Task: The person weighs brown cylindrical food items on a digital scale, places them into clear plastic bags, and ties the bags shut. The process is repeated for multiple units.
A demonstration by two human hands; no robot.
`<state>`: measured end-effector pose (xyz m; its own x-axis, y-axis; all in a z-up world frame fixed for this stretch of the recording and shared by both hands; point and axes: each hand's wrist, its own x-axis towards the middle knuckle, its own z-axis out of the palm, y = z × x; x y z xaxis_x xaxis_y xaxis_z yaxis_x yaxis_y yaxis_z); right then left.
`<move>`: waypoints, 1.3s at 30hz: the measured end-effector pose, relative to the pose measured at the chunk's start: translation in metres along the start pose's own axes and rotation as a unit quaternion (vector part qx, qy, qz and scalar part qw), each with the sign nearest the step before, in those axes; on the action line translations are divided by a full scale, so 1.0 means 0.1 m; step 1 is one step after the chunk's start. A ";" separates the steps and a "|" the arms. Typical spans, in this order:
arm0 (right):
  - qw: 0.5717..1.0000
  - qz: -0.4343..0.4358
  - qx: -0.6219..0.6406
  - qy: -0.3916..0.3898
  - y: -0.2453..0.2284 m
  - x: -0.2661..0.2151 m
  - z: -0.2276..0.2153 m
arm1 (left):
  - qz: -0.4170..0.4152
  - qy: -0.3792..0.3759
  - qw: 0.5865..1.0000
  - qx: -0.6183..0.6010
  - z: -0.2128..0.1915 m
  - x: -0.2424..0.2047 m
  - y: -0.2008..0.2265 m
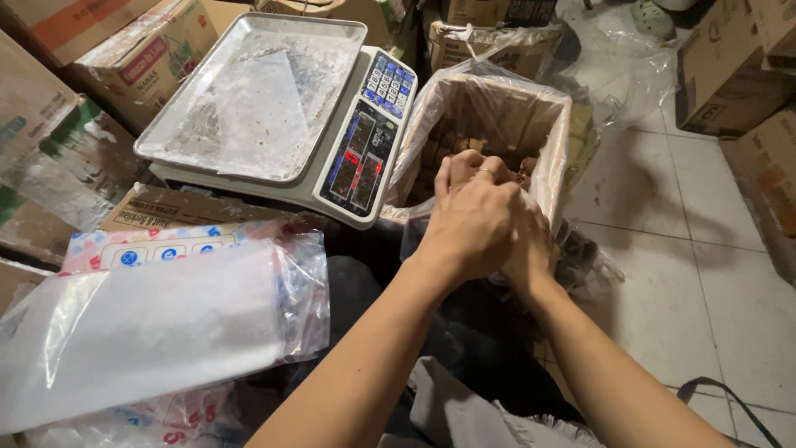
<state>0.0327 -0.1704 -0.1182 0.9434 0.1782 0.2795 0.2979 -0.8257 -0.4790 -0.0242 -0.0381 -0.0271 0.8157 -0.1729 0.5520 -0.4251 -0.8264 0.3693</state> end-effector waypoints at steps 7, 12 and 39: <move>0.992 0.096 0.045 -0.073 -0.28 0.03 -0.41 | -0.053 0.031 0.995 -0.080 0.12 0.02 0.21; 0.985 0.123 -0.051 -0.109 -0.58 0.06 -0.60 | -0.004 0.054 0.994 -0.092 0.22 0.02 0.37; 0.941 0.318 -0.102 -0.063 0.89 -0.50 -1.87 | -0.105 -0.196 0.946 -0.237 0.93 0.59 0.95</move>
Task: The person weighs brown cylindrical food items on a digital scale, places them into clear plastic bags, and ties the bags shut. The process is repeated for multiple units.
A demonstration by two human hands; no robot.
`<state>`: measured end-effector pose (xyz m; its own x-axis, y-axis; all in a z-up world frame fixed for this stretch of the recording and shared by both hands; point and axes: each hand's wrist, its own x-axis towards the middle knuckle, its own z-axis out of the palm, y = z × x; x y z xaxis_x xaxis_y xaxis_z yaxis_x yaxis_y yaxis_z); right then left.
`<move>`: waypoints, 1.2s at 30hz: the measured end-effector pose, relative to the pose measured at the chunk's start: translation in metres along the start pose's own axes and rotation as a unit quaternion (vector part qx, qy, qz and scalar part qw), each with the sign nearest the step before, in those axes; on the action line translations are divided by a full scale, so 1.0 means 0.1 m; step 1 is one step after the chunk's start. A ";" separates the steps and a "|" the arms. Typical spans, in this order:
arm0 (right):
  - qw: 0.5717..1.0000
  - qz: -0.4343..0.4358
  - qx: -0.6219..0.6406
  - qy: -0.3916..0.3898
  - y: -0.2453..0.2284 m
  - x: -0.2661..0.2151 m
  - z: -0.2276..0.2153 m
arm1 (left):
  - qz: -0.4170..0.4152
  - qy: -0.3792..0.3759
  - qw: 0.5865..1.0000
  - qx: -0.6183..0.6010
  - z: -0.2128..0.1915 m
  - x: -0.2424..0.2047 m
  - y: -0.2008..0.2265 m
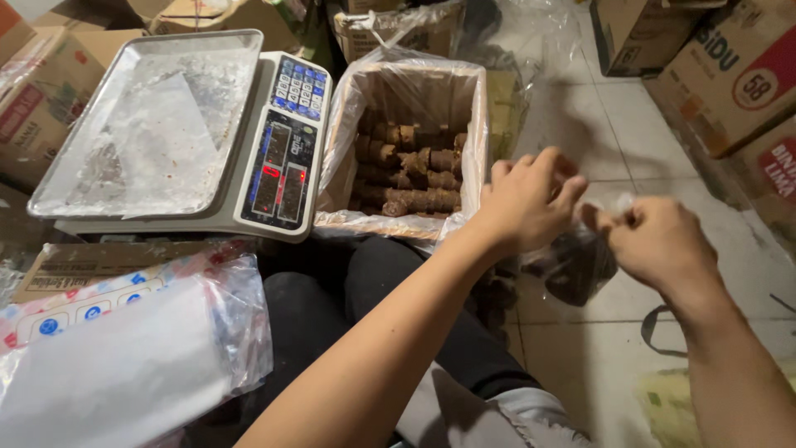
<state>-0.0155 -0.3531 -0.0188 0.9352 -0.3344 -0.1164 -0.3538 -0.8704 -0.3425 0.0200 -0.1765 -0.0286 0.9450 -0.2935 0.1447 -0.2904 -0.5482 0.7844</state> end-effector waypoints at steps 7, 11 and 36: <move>0.986 0.023 0.083 -0.145 0.81 -0.01 0.85 | -0.023 -0.113 0.993 0.023 0.39 -0.19 -0.46; 0.955 0.090 0.204 -0.197 1.30 0.13 1.46 | -0.043 -0.102 0.994 -0.003 0.57 -0.25 -0.64; 0.896 -0.122 0.104 -0.415 0.75 1.17 2.45 | -0.065 -0.061 0.995 -0.044 0.59 -0.30 -0.76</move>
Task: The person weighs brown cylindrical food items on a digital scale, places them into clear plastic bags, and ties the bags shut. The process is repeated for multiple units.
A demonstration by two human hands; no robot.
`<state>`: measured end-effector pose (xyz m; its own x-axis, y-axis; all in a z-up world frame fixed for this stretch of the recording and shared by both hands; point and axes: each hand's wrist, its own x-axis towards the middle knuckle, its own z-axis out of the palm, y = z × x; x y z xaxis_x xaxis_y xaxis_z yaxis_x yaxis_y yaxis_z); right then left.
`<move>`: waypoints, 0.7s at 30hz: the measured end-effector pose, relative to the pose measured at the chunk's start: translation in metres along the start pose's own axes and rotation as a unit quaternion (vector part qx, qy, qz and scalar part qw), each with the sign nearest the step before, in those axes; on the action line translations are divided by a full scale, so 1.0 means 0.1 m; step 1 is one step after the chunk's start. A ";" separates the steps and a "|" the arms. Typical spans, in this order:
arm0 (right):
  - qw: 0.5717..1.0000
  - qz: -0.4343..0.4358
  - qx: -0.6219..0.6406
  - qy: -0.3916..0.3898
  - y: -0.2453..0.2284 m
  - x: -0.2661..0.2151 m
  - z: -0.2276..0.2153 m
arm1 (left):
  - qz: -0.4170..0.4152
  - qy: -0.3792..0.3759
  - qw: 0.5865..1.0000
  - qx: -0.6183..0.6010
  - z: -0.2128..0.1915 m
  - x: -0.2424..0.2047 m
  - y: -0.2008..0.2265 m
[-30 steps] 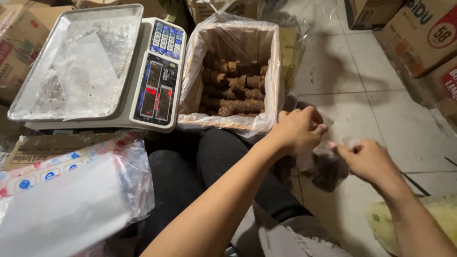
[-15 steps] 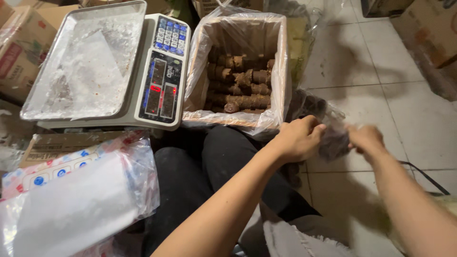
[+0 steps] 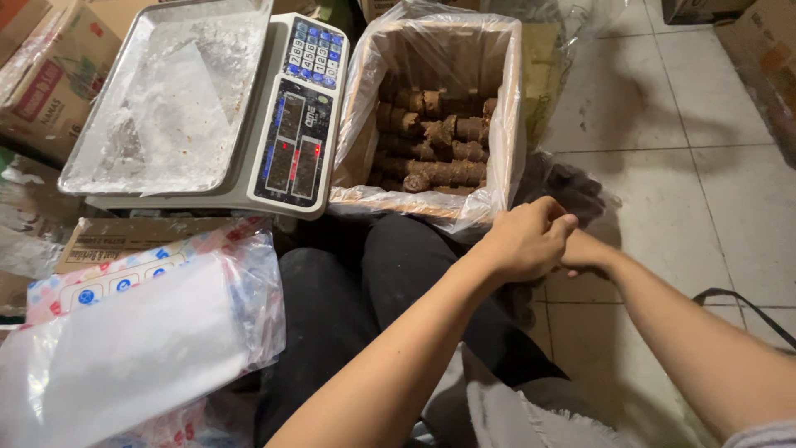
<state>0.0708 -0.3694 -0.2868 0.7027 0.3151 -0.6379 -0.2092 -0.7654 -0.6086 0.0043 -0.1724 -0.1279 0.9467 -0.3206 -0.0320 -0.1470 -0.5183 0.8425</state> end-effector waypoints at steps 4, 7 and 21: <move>0.997 0.048 0.057 0.014 -0.11 -0.30 0.07 | -0.008 -0.012 1.000 -0.008 -0.04 -0.03 0.07; 0.994 0.075 0.070 0.034 -0.18 -0.46 0.02 | -0.023 -0.014 0.999 -0.030 -0.09 -0.08 0.18; 0.983 0.087 0.135 0.090 -0.46 -0.83 0.01 | -0.064 0.179 0.977 -0.100 -0.46 -0.49 0.39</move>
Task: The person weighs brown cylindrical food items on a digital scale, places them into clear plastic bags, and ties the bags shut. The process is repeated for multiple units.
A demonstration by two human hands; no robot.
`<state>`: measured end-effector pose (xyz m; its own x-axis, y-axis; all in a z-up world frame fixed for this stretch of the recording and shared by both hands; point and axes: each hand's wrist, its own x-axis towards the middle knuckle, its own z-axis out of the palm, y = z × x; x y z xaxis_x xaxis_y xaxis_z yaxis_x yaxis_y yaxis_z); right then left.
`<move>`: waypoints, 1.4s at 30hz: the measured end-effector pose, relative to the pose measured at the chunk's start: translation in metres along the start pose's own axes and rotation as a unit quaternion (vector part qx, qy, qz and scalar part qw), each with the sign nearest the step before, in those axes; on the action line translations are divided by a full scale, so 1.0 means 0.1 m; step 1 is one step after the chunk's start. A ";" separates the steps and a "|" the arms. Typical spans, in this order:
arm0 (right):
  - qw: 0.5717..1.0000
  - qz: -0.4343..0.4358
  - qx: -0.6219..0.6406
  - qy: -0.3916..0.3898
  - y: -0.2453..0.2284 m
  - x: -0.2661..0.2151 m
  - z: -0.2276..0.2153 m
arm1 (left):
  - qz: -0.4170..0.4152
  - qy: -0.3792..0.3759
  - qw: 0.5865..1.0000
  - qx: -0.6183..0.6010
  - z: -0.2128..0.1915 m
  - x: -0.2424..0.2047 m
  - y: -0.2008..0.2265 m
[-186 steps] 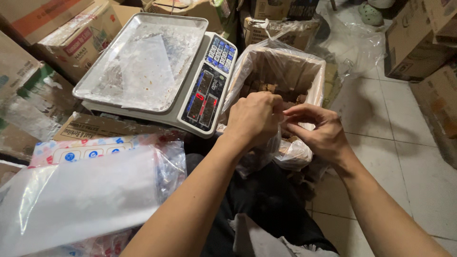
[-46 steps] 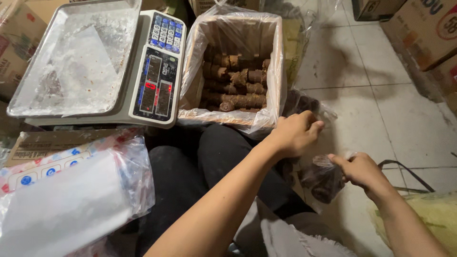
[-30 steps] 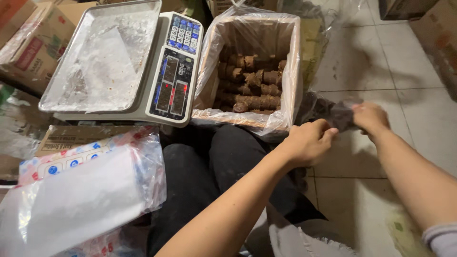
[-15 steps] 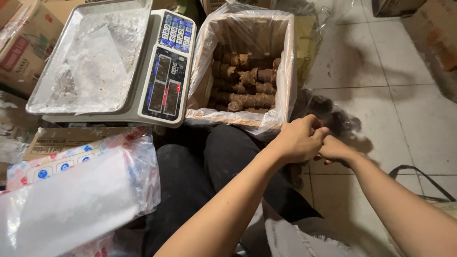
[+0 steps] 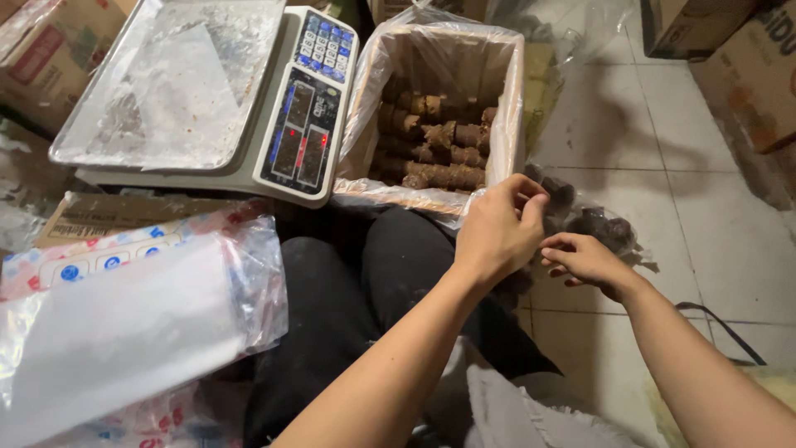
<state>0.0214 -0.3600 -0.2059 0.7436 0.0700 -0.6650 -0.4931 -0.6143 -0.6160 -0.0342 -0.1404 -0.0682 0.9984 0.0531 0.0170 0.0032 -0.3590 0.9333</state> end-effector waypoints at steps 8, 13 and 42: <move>0.986 -0.133 0.098 0.036 -0.34 -0.24 0.06 | -0.004 0.060 0.998 0.012 -0.45 -0.23 0.01; 0.945 -0.252 0.154 0.141 -0.82 -0.46 0.32 | -0.052 0.096 0.994 0.023 -0.84 -0.48 -0.02; 0.984 -0.163 -0.056 0.038 -1.94 1.03 0.95 | 0.019 0.244 0.966 0.081 -1.91 -0.40 -0.79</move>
<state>0.1510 -0.1588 -0.1947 0.8873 0.2218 -0.4043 -0.1730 -0.6527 -0.7376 -0.0849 0.0636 -0.0737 0.8529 0.4563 0.2535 0.0163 -0.5086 0.8609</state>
